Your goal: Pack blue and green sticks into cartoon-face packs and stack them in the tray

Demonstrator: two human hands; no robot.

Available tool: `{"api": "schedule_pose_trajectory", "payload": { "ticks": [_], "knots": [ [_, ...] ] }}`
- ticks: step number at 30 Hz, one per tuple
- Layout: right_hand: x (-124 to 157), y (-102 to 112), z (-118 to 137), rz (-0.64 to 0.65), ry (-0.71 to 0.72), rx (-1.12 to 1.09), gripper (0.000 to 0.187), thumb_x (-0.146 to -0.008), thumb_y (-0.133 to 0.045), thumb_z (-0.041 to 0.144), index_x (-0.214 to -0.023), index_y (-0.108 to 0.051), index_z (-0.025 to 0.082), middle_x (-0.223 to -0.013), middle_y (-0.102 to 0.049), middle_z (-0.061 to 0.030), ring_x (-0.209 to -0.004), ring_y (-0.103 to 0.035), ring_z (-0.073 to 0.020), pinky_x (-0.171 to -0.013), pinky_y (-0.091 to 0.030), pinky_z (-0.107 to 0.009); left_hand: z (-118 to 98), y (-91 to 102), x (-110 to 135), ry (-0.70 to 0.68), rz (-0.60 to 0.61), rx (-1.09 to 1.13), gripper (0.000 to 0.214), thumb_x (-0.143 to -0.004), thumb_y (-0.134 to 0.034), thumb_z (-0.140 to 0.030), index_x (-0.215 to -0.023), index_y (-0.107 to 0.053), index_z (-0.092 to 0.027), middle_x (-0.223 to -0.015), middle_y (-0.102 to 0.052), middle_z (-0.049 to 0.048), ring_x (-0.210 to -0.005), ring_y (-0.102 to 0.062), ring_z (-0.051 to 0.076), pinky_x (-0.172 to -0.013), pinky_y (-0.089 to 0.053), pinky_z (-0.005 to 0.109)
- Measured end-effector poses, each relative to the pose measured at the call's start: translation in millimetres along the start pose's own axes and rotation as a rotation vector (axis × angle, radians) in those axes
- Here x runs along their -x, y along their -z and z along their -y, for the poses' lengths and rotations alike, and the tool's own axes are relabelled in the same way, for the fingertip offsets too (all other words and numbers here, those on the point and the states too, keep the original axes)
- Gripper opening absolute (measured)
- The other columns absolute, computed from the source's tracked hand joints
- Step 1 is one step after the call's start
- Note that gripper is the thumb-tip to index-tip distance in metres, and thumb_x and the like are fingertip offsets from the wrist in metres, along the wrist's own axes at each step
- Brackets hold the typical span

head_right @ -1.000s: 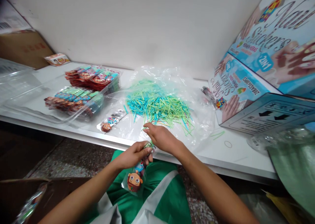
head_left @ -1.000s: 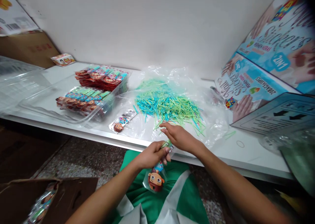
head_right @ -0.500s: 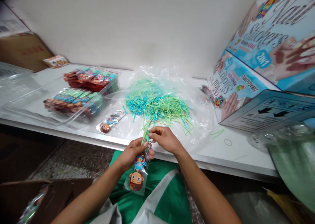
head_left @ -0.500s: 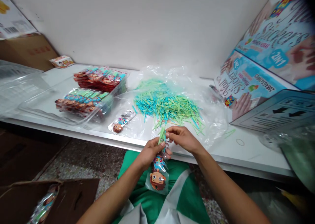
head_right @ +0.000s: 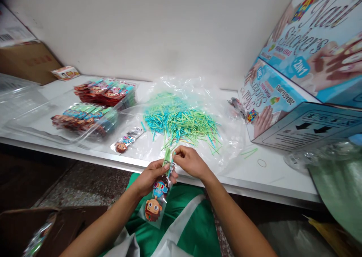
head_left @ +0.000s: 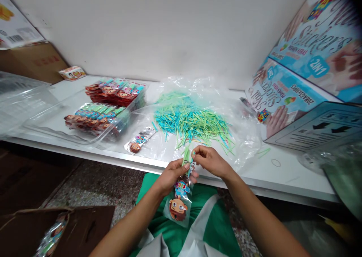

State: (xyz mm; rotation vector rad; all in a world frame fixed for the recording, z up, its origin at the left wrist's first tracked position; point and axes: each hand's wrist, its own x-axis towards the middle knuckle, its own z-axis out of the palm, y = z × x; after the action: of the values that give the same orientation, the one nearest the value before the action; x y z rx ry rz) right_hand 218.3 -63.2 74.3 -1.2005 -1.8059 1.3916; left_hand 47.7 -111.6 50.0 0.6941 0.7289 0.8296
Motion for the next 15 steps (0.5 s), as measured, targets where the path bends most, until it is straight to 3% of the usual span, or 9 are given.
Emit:
{"api": "schedule_pose_trajectory", "payload": {
  "ticks": [4,8,15],
  "knots": [
    [5.6,-3.1,-1.6,-0.053,0.021,0.023,0.013,-0.079,-0.05,0.028,-0.086,-0.054,0.018,-0.066,-0.051,0.0027,-0.063,-0.052,-0.0114,-0.056,-0.04,-0.023,0.5,0.6,-0.9,-0.015,-0.05,0.014,0.033,-0.073,-0.065,-0.04,-0.089,-0.056,-0.012,-0.073,-0.067,0.0076,-0.056,-0.062,0.014,-0.052,-0.044,0.021],
    [6.2,-8.0,4.6,-0.085,0.031,0.001,0.023,-0.08,-0.051,0.032,-0.098,-0.056,0.018,-0.076,-0.056,-0.0001,-0.07,-0.053,-0.0127,-0.06,-0.042,-0.025,3.3,0.1,-1.1,-0.017,-0.019,-0.005,0.028,-0.075,-0.064,-0.038,-0.085,-0.055,-0.012,-0.07,-0.067,0.0062,-0.054,-0.061,0.013,-0.052,-0.044,0.02],
    [1.8,-10.0,8.9,-0.062,0.058,-0.034,0.017,-0.081,-0.051,0.032,-0.079,-0.058,0.017,-0.069,-0.054,0.0018,-0.063,-0.049,-0.0105,-0.058,-0.039,-0.023,6.2,0.8,0.0,0.007,0.034,0.027,0.024,-0.079,-0.061,-0.033,-0.088,-0.054,-0.012,-0.072,-0.067,0.0085,-0.055,-0.062,0.014,-0.05,-0.044,0.02]
  ]
}}
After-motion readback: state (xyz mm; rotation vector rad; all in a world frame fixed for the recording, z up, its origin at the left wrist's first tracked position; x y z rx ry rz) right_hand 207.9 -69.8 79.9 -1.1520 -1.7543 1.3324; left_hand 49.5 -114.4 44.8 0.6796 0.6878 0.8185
